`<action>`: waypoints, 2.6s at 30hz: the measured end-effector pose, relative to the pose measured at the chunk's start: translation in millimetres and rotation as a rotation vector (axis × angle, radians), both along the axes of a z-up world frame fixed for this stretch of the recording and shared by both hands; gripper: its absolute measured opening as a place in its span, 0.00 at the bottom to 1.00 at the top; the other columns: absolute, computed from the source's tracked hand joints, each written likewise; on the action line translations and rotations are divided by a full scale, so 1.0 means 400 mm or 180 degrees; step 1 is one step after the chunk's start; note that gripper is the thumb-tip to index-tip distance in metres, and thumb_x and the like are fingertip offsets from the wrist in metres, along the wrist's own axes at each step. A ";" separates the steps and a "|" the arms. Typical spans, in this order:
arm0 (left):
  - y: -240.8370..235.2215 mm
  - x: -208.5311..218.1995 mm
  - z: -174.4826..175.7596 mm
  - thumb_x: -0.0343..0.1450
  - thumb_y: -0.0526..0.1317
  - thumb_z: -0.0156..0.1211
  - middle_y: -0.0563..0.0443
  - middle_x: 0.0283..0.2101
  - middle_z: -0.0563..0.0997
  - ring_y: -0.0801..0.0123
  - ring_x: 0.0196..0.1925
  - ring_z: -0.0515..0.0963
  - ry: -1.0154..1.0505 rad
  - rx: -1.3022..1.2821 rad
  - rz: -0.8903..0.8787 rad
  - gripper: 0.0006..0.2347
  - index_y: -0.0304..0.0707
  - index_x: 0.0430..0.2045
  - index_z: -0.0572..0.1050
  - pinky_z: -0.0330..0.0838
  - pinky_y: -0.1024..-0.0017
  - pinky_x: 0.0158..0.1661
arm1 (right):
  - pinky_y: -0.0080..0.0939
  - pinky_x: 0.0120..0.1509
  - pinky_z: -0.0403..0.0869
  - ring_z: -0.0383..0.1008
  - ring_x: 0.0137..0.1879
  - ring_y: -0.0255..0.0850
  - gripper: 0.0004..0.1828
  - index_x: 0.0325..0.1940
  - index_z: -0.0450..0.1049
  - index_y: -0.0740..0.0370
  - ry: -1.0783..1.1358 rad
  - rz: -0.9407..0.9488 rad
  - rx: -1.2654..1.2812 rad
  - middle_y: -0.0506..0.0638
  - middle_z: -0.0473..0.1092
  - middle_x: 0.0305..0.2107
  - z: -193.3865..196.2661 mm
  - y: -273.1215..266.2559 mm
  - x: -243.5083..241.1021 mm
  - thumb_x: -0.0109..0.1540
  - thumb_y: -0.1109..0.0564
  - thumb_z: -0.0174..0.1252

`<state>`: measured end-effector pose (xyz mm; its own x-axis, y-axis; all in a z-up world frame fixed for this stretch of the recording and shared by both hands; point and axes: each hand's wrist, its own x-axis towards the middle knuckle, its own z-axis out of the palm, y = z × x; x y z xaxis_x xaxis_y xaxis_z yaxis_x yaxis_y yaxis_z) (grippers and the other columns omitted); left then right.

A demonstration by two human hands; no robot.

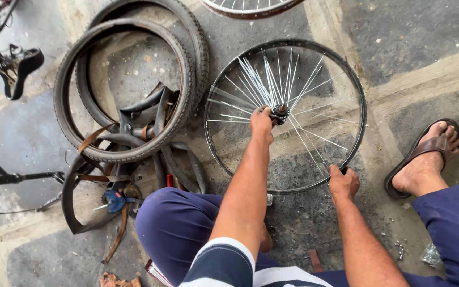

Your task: The person sits on the ground and works on a bicycle wheel, using a tool to tighten the spokes. They rotate the wheel to access different sections and continue adjusting the spokes.

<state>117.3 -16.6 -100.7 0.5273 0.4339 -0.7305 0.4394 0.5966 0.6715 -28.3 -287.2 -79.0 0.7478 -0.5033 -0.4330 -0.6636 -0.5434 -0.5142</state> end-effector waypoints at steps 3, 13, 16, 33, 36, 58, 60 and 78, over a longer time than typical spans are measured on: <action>-0.011 -0.017 -0.039 0.74 0.36 0.56 0.50 0.38 0.79 0.70 0.32 0.78 -0.0022 -0.0280 0.0296 0.07 0.39 0.44 0.75 0.74 0.74 0.29 | 0.55 0.52 0.72 0.77 0.44 0.58 0.23 0.38 0.80 0.69 -0.0009 -0.0033 0.0003 0.64 0.77 0.35 -0.011 0.002 0.001 0.56 0.43 0.65; 0.014 -0.057 0.090 0.75 0.41 0.57 0.46 0.50 0.79 0.70 0.43 0.80 0.0487 0.0561 0.1122 0.19 0.43 0.61 0.68 0.77 0.75 0.38 | 0.54 0.51 0.72 0.77 0.43 0.56 0.21 0.38 0.79 0.69 -0.0243 -0.0043 0.0098 0.63 0.77 0.34 -0.013 0.008 0.012 0.56 0.46 0.67; 0.093 -0.101 0.164 0.75 0.46 0.59 0.40 0.55 0.76 0.60 0.44 0.80 0.0942 0.1119 0.0710 0.23 0.38 0.63 0.64 0.80 0.67 0.38 | 0.54 0.50 0.73 0.77 0.42 0.55 0.21 0.37 0.79 0.69 -0.0356 -0.0086 0.0177 0.63 0.77 0.34 -0.014 0.010 0.014 0.56 0.46 0.67; -0.368 -0.388 0.073 0.74 0.43 0.64 0.44 0.40 0.76 0.59 0.40 0.76 -0.0208 0.1443 -0.2139 0.11 0.30 0.37 0.80 0.69 0.62 0.42 | 0.54 0.46 0.72 0.77 0.39 0.55 0.23 0.32 0.78 0.68 -0.0380 0.0485 0.0245 0.63 0.76 0.30 0.058 -0.030 0.024 0.55 0.42 0.70; -0.290 -0.411 0.084 0.73 0.45 0.64 0.40 0.42 0.80 0.58 0.41 0.79 0.0406 0.2190 -0.3122 0.12 0.33 0.39 0.80 0.69 0.59 0.45 | 0.55 0.45 0.73 0.78 0.38 0.56 0.21 0.33 0.79 0.68 -0.0123 0.0520 0.0331 0.64 0.77 0.30 0.095 -0.045 0.075 0.54 0.45 0.68; -0.384 -0.338 0.158 0.75 0.52 0.49 0.33 0.43 0.84 0.39 0.50 0.80 -0.0126 0.0877 -0.2916 0.17 0.38 0.46 0.75 0.71 0.49 0.51 | 0.37 0.47 0.80 0.79 0.42 0.44 0.07 0.48 0.71 0.68 -0.0452 -0.1121 0.2429 0.59 0.75 0.41 0.136 -0.290 0.042 0.66 0.70 0.52; -0.370 -0.333 0.160 0.75 0.52 0.49 0.35 0.42 0.84 0.40 0.49 0.81 -0.0140 0.0751 -0.2874 0.18 0.40 0.49 0.74 0.71 0.50 0.50 | 0.36 0.42 0.78 0.79 0.39 0.44 0.08 0.49 0.68 0.64 -0.0376 -0.1145 0.2244 0.61 0.76 0.39 0.141 -0.260 0.036 0.66 0.69 0.54; -0.367 -0.330 0.151 0.76 0.52 0.49 0.42 0.39 0.86 0.53 0.44 0.85 -0.0342 0.0148 -0.2826 0.17 0.38 0.46 0.75 0.75 0.59 0.48 | 0.34 0.39 0.76 0.76 0.35 0.37 0.10 0.51 0.78 0.70 -0.0216 -0.0770 0.1979 0.52 0.78 0.35 0.169 -0.176 0.003 0.65 0.65 0.61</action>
<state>-14.7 -163.4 -40.2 0.7475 -0.1386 -0.6496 0.6595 0.0378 0.7508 -27.1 -357.6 -11.3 0.6810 -0.3322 -0.6527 -0.6847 0.0275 -0.7283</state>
